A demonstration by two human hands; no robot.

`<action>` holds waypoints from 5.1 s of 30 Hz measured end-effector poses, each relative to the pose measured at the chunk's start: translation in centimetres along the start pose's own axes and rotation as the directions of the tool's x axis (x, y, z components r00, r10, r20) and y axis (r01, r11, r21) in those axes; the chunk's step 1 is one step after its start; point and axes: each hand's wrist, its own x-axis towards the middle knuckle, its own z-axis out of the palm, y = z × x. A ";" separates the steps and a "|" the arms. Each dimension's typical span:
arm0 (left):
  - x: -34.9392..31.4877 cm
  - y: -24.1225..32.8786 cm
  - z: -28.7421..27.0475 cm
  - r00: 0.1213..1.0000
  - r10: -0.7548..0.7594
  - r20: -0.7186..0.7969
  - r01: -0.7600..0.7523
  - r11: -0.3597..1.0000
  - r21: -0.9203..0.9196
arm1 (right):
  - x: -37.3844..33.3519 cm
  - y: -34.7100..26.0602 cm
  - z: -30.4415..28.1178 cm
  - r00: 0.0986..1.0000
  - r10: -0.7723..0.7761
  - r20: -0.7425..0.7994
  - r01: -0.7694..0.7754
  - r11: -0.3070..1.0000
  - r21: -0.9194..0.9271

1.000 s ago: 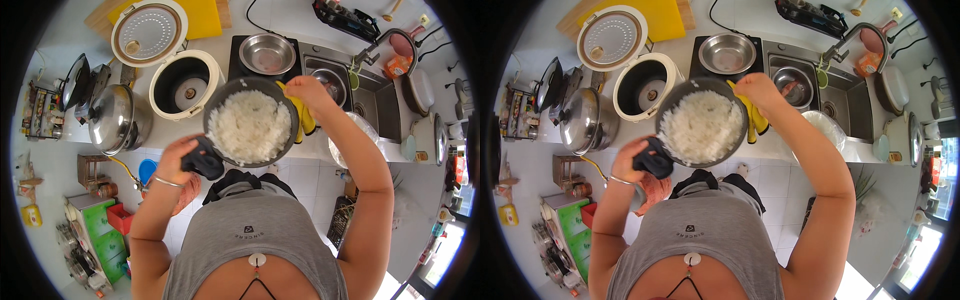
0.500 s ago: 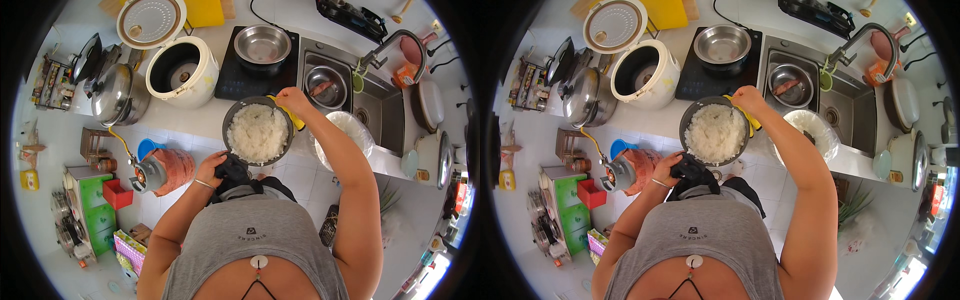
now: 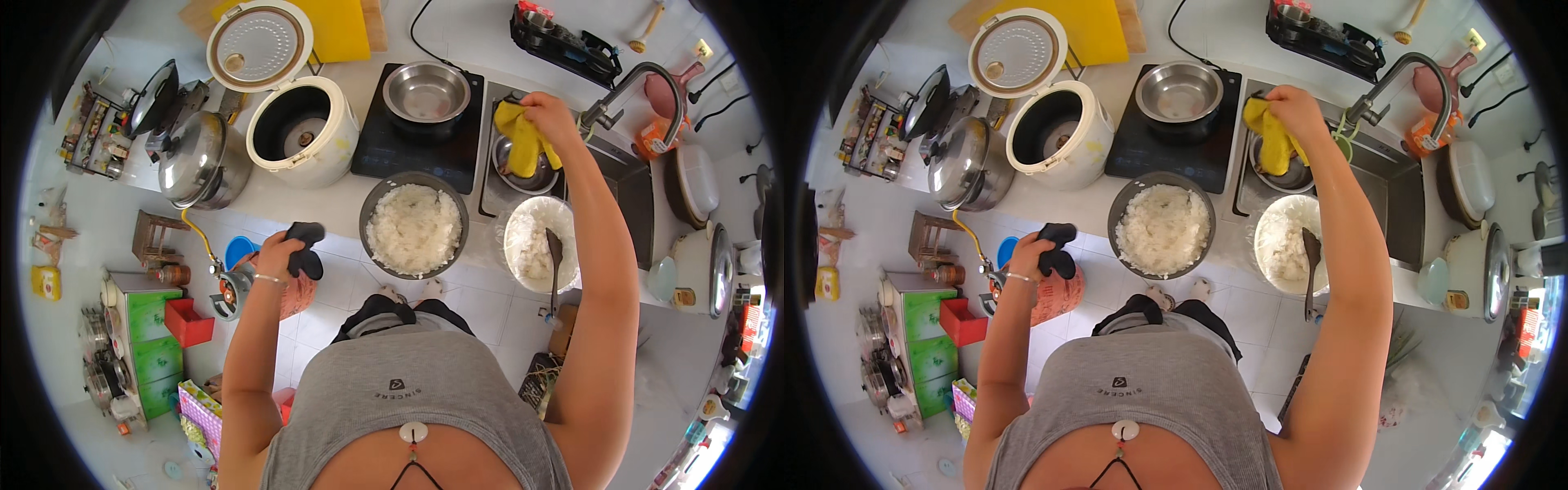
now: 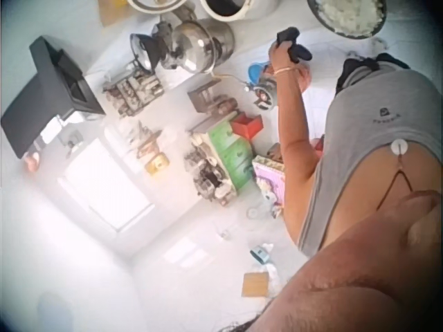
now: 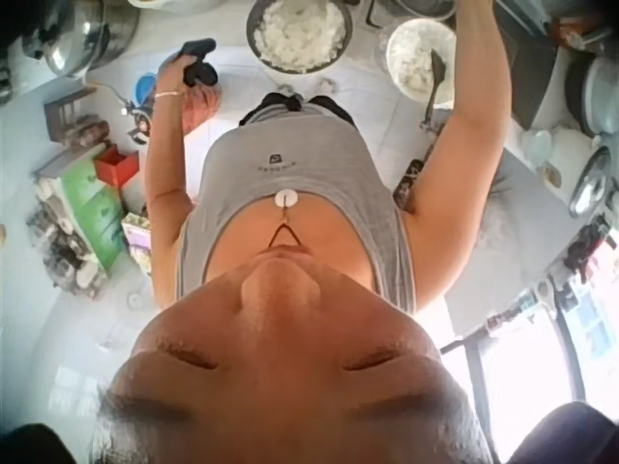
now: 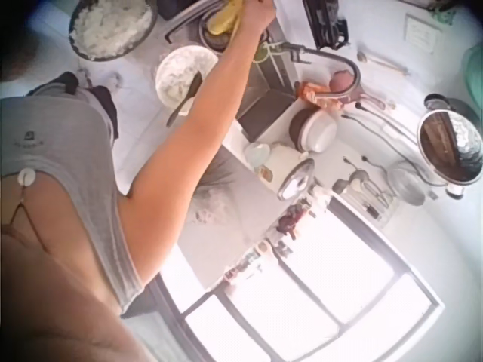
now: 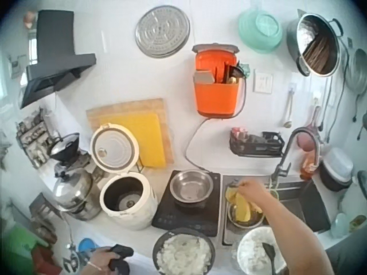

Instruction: The person lines a white bowl with a clear plastic bag, then uses a black rice paddle to scoop cooked white rice from a rice cooker into the lined bowl. The person uses a yellow cloth to handle the hot rice cooker pot while transferring the rice.

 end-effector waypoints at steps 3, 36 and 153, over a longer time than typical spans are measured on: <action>3.2 -0.8 1.1 0.988 0.157 -0.003 -0.153 0.963 0.222 | 1.1 0.0 4.5 0.957 -0.194 0.218 0.229 0.962 -0.151; 15.5 2.1 11.9 0.654 -0.008 0.756 -0.506 0.739 0.445 | -31.2 6.5 -1.4 0.822 0.473 -0.317 -0.569 0.695 -0.440; 0.6 13.9 28.1 0.662 0.315 0.680 -0.750 0.296 0.592 | -33.7 4.7 2.9 0.919 0.212 -0.332 -0.392 0.567 -0.725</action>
